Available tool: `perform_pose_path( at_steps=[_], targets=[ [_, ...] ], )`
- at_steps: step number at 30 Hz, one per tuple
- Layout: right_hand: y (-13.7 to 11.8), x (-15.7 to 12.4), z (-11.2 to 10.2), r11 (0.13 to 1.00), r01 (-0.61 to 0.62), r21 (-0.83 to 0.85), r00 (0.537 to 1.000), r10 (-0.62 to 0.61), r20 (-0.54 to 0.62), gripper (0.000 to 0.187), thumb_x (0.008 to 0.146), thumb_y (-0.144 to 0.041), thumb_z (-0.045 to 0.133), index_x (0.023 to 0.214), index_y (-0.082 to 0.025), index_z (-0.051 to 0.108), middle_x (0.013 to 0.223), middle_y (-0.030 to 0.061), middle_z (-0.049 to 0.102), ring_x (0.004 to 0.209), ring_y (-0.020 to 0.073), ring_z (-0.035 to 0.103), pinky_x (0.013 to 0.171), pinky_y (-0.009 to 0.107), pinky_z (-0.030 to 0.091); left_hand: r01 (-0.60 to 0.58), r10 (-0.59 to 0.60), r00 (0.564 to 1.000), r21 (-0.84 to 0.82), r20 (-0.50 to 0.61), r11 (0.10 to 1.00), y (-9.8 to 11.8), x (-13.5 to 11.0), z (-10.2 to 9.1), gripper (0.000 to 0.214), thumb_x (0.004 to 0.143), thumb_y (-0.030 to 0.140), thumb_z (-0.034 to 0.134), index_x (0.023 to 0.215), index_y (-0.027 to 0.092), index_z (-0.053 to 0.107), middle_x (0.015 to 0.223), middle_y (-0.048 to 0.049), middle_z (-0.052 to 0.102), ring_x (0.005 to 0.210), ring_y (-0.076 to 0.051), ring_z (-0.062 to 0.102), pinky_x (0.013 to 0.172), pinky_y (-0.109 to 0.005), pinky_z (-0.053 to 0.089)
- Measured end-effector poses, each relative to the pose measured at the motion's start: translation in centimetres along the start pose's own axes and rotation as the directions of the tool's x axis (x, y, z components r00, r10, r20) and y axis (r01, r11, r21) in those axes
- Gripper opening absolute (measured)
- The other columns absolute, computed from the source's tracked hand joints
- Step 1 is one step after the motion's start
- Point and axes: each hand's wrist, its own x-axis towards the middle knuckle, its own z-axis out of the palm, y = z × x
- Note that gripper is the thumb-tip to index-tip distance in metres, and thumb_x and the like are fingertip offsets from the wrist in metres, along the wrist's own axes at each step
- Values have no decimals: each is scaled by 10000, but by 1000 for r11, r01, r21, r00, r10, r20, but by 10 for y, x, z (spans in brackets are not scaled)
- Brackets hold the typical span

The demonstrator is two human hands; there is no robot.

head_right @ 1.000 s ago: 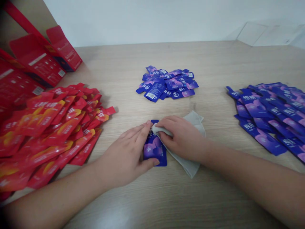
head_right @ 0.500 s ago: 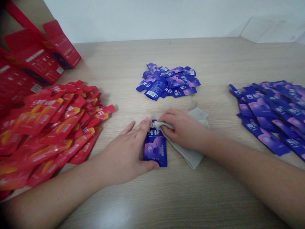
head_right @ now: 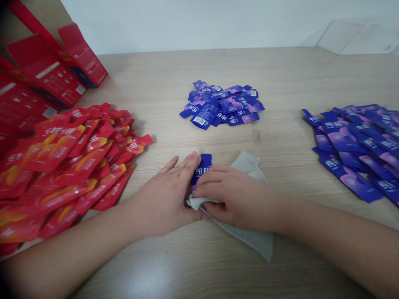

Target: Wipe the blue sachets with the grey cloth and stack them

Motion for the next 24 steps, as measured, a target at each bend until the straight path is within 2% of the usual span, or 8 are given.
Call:
perform_pose_path(
  at_steps=[5, 9, 11, 14, 16, 19, 21, 24],
  targets=[
    [32, 8, 0, 985, -90, -150, 991, 74, -110, 245, 990, -178, 636, 1195, -221, 763, 1224, 84, 780, 1169, 255, 710, 1076, 441, 554, 4, -4, 1000, 7, 4, 1000, 2, 1, -1, 1264, 839, 738, 766, 1708, 58, 150, 1747, -265, 299, 1638, -358, 323, 1361, -551, 168],
    [58, 7, -4, 936, -245, -252, 950, 181, -253, 230, 1011, -261, 636, 1187, -190, 766, 1178, 116, 786, 1126, 296, 723, 1025, 481, 584, 6, -6, 1000, 15, 7, 1000, 1, 1, 0, 1300, 828, 753, 770, 1710, 31, 146, 1745, -264, 306, 1639, -352, 322, 1364, -548, 166],
    [62, 3, -6, 912, -284, -295, 929, 186, -320, 240, 1009, -272, 635, 1191, -182, 762, 1191, 132, 780, 1137, 317, 720, 1029, 504, 581, 3, -3, 1000, 16, 6, 1000, 0, 1, 0, 1299, 835, 755, 761, 1714, 33, 134, 1749, -255, 306, 1642, -345, 317, 1365, -549, 164],
    [51, -2, -11, 923, -253, -290, 921, 138, -365, 254, 992, -280, 656, 1218, -204, 747, 1212, 126, 774, 1155, 327, 718, 1023, 495, 580, -10, 10, 1000, 21, 10, 1000, -2, 0, -1, 1304, 833, 763, 753, 1715, 31, 131, 1757, -259, 280, 1649, -352, 297, 1366, -549, 150],
    [35, -3, -13, 962, -181, -207, 942, 109, -317, 248, 980, -268, 675, 1215, -226, 738, 1191, 102, 779, 1122, 299, 731, 980, 445, 595, -20, 20, 1000, 24, 23, 1000, -3, -1, -2, 1315, 815, 772, 761, 1713, 34, 147, 1763, -260, 262, 1654, -360, 280, 1367, -549, 143],
    [12, -2, -11, 999, -25, -23, 997, 23, -75, 211, 978, -192, 671, 1164, -251, 748, 1164, 55, 786, 1101, 230, 733, 974, 367, 588, -31, 30, 999, 20, 32, 999, -4, -2, -4, 1334, 794, 786, 772, 1716, 51, 147, 1766, -249, 264, 1655, -359, 275, 1365, -546, 158],
    [4, -1, -7, 998, 41, 48, 997, -44, 59, 225, 973, -148, 670, 1146, -259, 762, 1162, 28, 791, 1122, 205, 717, 1039, 362, 558, -36, 36, 999, 16, 22, 999, -4, -2, -4, 1354, 777, 800, 779, 1717, 61, 143, 1764, -247, 272, 1653, -357, 282, 1363, -542, 167],
    [7, 2, -3, 999, 33, 15, 998, -34, 56, 251, 962, -131, 676, 1157, -254, 775, 1174, 24, 797, 1166, 218, 702, 1118, 408, 513, -42, 42, 999, 19, 21, 999, -4, -1, -4, 1322, 789, 797, 768, 1718, 84, 154, 1765, -237, 278, 1653, -356, 285, 1363, -534, 157]
  ],
)
